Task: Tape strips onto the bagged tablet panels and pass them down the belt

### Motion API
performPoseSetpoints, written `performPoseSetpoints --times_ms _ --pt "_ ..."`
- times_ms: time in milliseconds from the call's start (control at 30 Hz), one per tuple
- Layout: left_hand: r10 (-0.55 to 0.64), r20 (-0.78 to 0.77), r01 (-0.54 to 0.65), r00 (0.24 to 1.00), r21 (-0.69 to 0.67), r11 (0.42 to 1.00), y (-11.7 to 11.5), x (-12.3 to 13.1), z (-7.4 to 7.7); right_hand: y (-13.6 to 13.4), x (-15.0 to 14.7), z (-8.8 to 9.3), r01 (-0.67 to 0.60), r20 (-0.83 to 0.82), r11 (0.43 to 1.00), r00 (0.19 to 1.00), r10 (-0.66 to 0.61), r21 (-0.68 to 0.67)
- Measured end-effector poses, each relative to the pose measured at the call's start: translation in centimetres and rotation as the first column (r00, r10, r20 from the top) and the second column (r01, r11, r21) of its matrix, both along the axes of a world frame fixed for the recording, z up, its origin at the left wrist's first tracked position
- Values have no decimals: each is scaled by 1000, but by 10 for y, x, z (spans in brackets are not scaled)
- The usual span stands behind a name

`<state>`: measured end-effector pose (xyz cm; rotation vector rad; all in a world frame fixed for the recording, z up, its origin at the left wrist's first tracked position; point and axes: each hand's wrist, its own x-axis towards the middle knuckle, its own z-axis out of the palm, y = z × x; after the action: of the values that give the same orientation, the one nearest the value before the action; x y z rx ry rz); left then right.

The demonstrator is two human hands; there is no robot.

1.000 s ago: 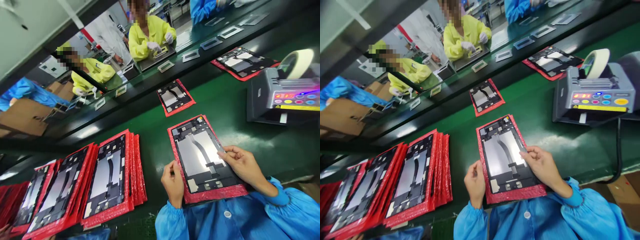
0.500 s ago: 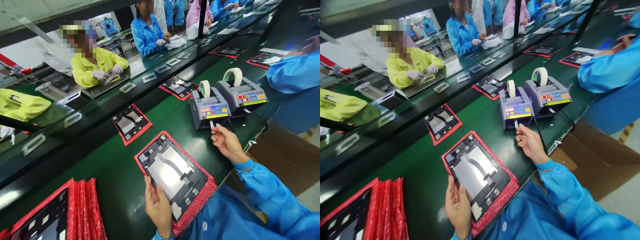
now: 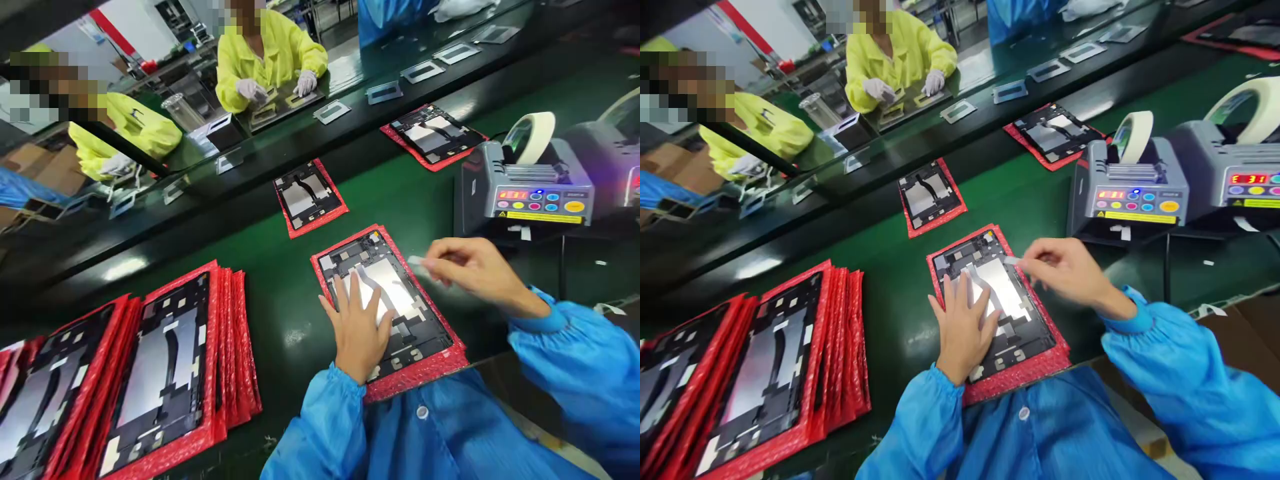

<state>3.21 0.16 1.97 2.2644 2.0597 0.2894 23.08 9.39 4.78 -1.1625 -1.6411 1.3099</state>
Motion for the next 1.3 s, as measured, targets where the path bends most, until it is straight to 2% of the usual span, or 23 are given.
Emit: performPoseSetpoints --times_ms 33,100,167,233,300,367,533,633,700,767,800,867,933,967,1000,1033,1067,1133,1200,1300 --pt "29 -18 -29 999 12 999 5 -1 -3 12 -12 1 -138 63 989 988 141 -44" --pt "67 -41 -65 997 35 997 11 -3 -7 36 -35 -2 -363 135 919 913 384 -155" --pt "75 -54 -72 996 46 996 14 -6 -11 57 -56 -11 -489 166 825 823 544 -283" --pt "69 -64 -66 996 48 997 14 -7 -12 70 -72 -20 -535 188 754 754 630 -382" --pt "61 -72 -58 996 47 997 13 -7 -11 75 -81 -27 -540 213 724 719 662 -429" --pt "50 -82 -47 995 41 998 12 -6 -10 76 -85 -31 -531 239 724 708 664 -441" --pt "11 -115 -6 993 39 999 14 -6 -9 71 -86 -31 -527 313 744 685 658 -410" --pt "-48 -135 52 990 30 998 15 -7 -9 68 -92 -31 -481 444 786 650 617 -388" --pt "-91 -146 93 985 10 996 16 -9 -10 65 -95 -29 -419 598 855 615 514 -304" --pt "-122 -150 123 981 -3 992 17 -13 -10 60 -91 -24 -349 735 932 605 306 -101" --pt "-133 -149 134 980 -6 991 18 -14 -9 56 -85 -19 -316 760 949 618 198 10" --pt "-166 -139 166 976 -11 986 21 -18 -7 43 -61 -8 -242 708 957 704 60 159" --pt "-231 -111 230 966 -24 973 26 -21 -6 26 -23 7 -113 555 977 832 -6 180" --pt "-271 -90 270 958 -33 962 28 -23 -5 16 -1 13 4 462 984 883 -87 176" --pt "-310 -66 307 949 -42 951 30 -24 -5 6 21 19 140 384 976 902 -195 166" --pt "-338 -42 336 940 -48 941 32 -25 -6 -3 42 23 296 327 940 882 -338 171" --pt "-352 -22 351 936 -49 935 33 -26 -7 -11 61 25 433 287 884 836 -467 175" --pt "-353 2 352 936 -44 935 35 -28 -10 -22 90 21 614 221 773 741 -634 157" --pt "-348 4 348 937 -35 937 36 -30 -14 -24 105 8 707 130 702 690 -712 86" --pt "-369 -6 369 929 -19 929 38 -32 -18 -14 108 -15 763 10 645 646 -764 -43"
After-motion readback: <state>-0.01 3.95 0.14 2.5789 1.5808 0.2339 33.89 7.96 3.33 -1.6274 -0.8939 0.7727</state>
